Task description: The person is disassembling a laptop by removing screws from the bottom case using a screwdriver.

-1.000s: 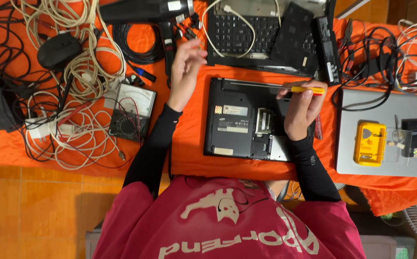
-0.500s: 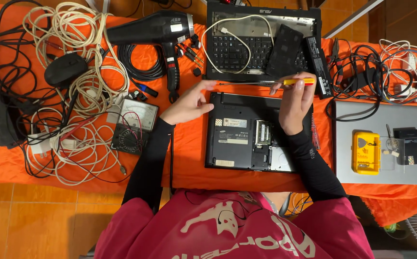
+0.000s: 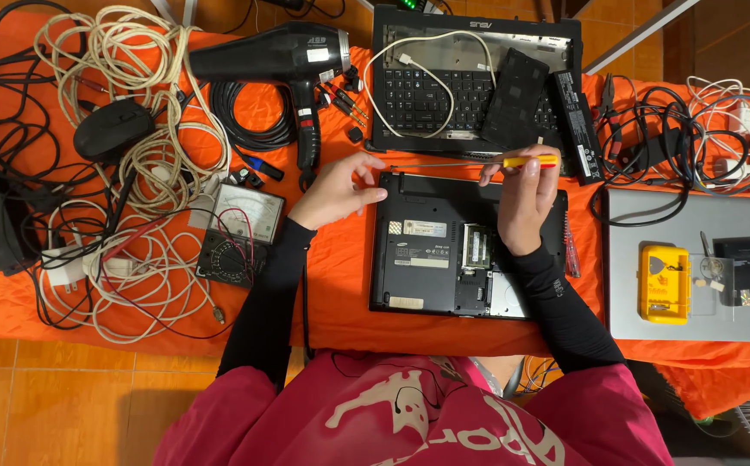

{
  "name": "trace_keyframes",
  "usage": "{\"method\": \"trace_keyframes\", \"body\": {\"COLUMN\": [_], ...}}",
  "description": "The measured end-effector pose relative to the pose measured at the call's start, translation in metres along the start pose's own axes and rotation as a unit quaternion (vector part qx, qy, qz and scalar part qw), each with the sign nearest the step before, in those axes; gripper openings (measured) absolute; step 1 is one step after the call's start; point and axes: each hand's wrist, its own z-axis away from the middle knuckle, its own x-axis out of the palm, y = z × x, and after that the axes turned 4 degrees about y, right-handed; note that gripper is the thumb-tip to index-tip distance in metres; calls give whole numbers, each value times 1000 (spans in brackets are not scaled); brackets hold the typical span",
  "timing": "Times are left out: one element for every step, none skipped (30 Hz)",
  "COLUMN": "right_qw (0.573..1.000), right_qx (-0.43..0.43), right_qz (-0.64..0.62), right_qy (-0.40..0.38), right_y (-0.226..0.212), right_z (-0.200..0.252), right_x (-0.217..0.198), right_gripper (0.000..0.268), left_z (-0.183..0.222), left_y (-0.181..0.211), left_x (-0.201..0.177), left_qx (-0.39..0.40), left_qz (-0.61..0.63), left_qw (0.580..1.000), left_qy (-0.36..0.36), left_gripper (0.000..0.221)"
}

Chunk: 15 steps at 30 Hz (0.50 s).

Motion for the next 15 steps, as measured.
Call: {"method": "trace_keyframes", "body": {"right_qw": [1000, 1000, 1000, 1000, 1000, 1000, 1000, 1000, 1000, 1000, 1000, 1000, 1000, 1000, 1000], "right_qx": [0, 4, 9, 13, 17, 17, 18, 19, 19, 20, 23, 21, 20, 20, 23], "right_qz": [6, 5, 3, 0, 0, -2, -5, -5, 1, 8, 8, 10, 13, 12, 12], "right_qy": [-2, -2, 4, 10, 10, 5, -1, -1, -3, -3, -3, -4, -5, -6, -11], "right_y": [-1, 0, 1, 2, 2, 1, 0, -1, -1, -2, -2, -2, -2, -1, -2], "right_z": [1, 1, 2, 2, 2, 2, 2, 2, 1, 2, 2, 2, 2, 2, 2], "right_x": [0, -1, -2, -3, -3, -3, -3, -2, -1, -1, -1, -2, -2, -2, -2], "right_gripper": [20, 20, 20, 20, 20, 20, 20, 20, 20, 21, 21, 21, 21, 21, 20], "left_z": [1, 2, 2, 3, 2, 2, 2, 1, 1, 1, 3, 3, 3, 3, 3], "left_y": [4, 6, 9, 11, 8, 5, 3, 4, 6, 7, 11, 16, 20, 20, 20], "left_x": [0, 0, 0, 0, 1, 2, 2, 2, 3, 3, 3, 2, 1, 1, 1], "left_qx": [-22, -26, -40, -54, -57, -54, -51, -52, -63, -75, -78, -86, -95, -95, -100], "left_qz": [-20, -18, -22, -26, -25, -15, -5, -4, -5, -5, -4, -15, -26, -26, -17], "left_qw": [1000, 999, 999, 998, 998, 998, 999, 999, 998, 997, 997, 996, 995, 995, 995], "left_qy": [8, 8, 2, -4, -4, -8, -13, -12, -12, -14, -14, -12, -10, -10, -21], "left_gripper": [44, 44, 42, 40, 40, 40, 39, 39, 40, 40, 40, 40, 40, 40, 40]}}
